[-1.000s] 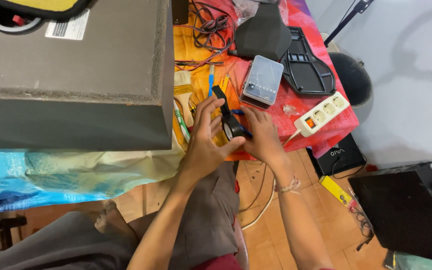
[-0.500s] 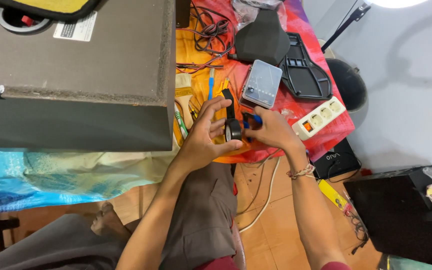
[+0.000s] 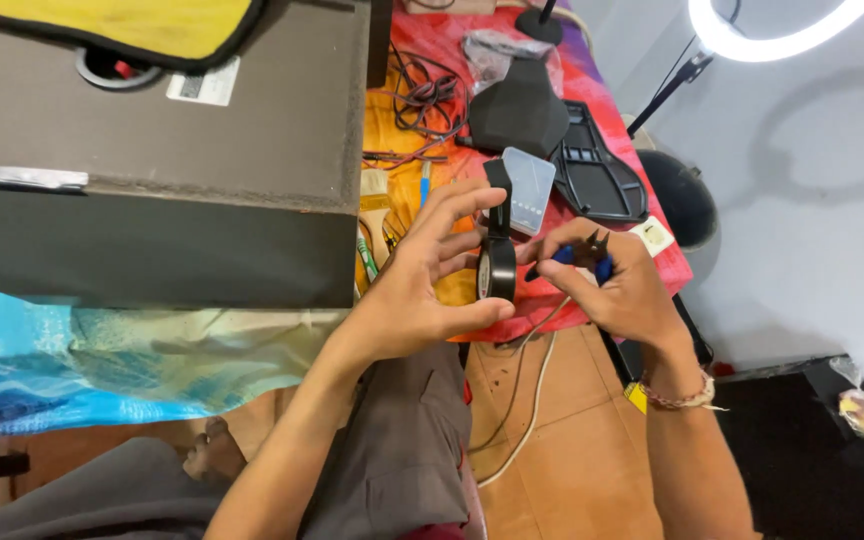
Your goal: Applying black adhesive tape to the edges of a speaker box for repair or finishing.
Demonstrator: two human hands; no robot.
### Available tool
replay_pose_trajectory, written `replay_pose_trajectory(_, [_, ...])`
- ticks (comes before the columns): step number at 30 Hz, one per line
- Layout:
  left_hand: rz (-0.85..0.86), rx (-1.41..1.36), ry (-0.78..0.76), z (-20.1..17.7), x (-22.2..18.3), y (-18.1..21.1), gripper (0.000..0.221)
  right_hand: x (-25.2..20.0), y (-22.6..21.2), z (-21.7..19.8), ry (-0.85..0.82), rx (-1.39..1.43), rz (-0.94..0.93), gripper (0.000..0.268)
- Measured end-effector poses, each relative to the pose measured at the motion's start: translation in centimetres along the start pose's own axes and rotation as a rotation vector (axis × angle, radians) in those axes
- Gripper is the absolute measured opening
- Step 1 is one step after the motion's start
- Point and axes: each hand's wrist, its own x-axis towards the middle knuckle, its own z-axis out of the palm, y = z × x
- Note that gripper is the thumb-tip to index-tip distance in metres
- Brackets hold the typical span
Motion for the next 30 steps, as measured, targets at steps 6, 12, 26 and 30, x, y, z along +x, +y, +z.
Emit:
replay_pose_trajectory(6, [0.043, 0.162, -0.023, -0.1, -0.5, 5.5, 0.073, 1.0, -3.7, -2.0, -0.293, 0.191, 0.092, 0.022])
replay_pose_trajectory(12, [0.013, 0.269, 0.004, -2.0, -1.5, 9.3, 0.077, 4.0, -9.0, -2.8, -0.531, -0.010, 0.024, 0.017])
replay_pose_trajectory(26, [-0.226, 0.524, 0.489, -6.1, -9.7, 22.9, 0.079, 12.9, -17.0, 4.2, -0.631, -0.008, -0.273, 0.041])
replay_pose_trajectory(30, [-0.257, 0.330, 0.625, -5.0, -12.4, 22.3, 0.084, 12.9, -20.2, 6.8, -0.807, 0.123, -0.079, 0.035])
